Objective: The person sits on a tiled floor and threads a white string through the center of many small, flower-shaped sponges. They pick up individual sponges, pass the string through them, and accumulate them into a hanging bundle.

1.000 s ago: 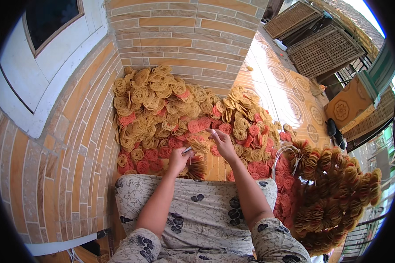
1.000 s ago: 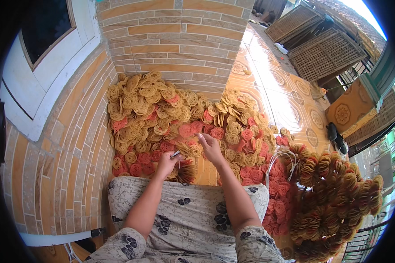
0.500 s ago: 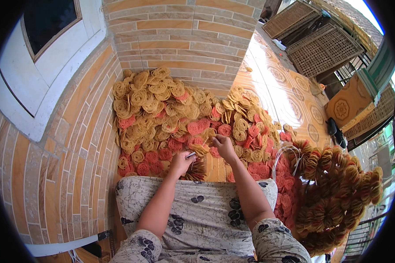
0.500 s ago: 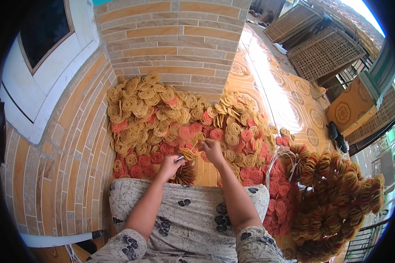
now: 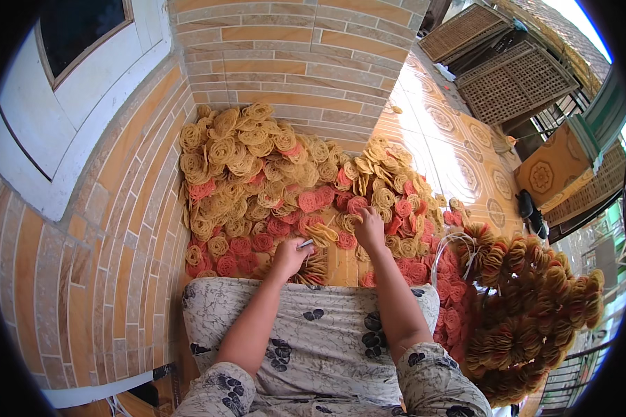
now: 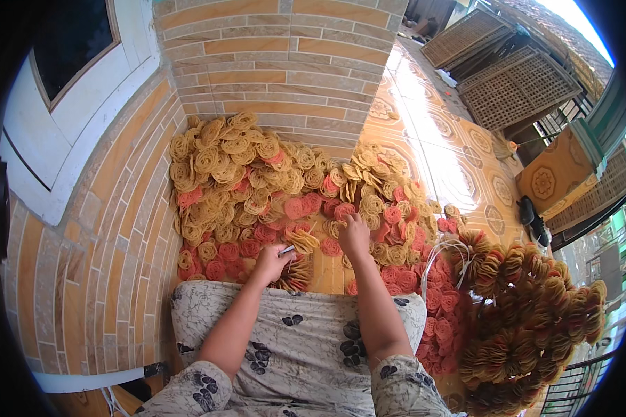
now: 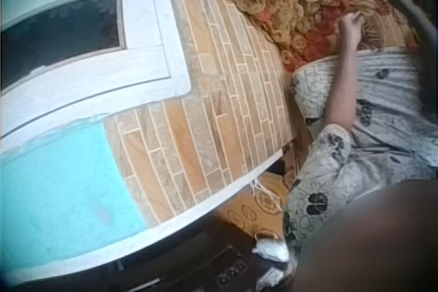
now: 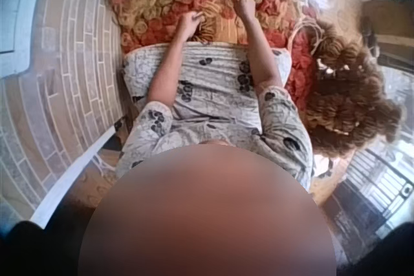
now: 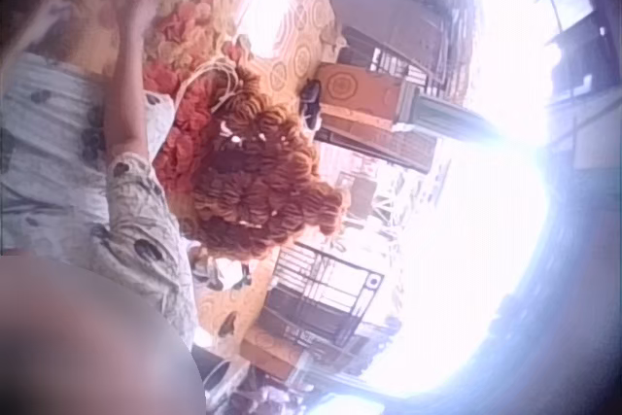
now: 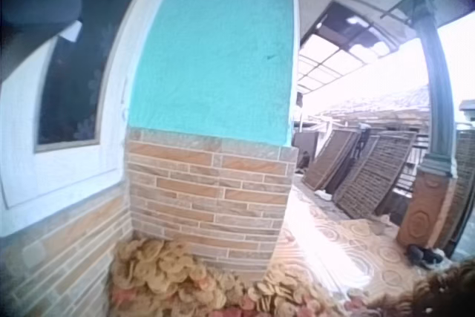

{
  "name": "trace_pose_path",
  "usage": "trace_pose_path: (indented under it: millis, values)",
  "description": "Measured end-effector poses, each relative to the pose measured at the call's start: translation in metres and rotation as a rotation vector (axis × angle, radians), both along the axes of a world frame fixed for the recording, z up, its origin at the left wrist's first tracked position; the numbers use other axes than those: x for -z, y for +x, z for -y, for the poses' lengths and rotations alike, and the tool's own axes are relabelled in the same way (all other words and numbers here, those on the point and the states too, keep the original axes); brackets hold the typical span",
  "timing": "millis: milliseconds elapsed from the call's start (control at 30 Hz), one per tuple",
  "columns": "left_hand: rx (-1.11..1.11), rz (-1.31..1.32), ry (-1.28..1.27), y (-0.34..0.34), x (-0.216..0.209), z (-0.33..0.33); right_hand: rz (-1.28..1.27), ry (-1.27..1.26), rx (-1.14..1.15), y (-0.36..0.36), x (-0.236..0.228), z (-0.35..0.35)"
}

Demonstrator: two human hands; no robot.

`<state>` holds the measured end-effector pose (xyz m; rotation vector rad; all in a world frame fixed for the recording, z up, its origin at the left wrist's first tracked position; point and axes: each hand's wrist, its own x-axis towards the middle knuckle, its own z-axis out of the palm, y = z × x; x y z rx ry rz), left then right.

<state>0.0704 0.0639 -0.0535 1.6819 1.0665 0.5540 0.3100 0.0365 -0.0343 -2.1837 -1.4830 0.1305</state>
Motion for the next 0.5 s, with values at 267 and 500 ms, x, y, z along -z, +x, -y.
trace_pose_path:
  millis: [267,500]
  values:
    - [0.062,-0.101,-0.046,0.005,0.003,0.002,-0.48,-0.1,0.044,0.015,0.021,-0.009]
    - [0.017,-0.011,-0.018,0.007,0.0,0.002,-0.996,-0.019,-0.426,-0.01,-0.038,0.004]
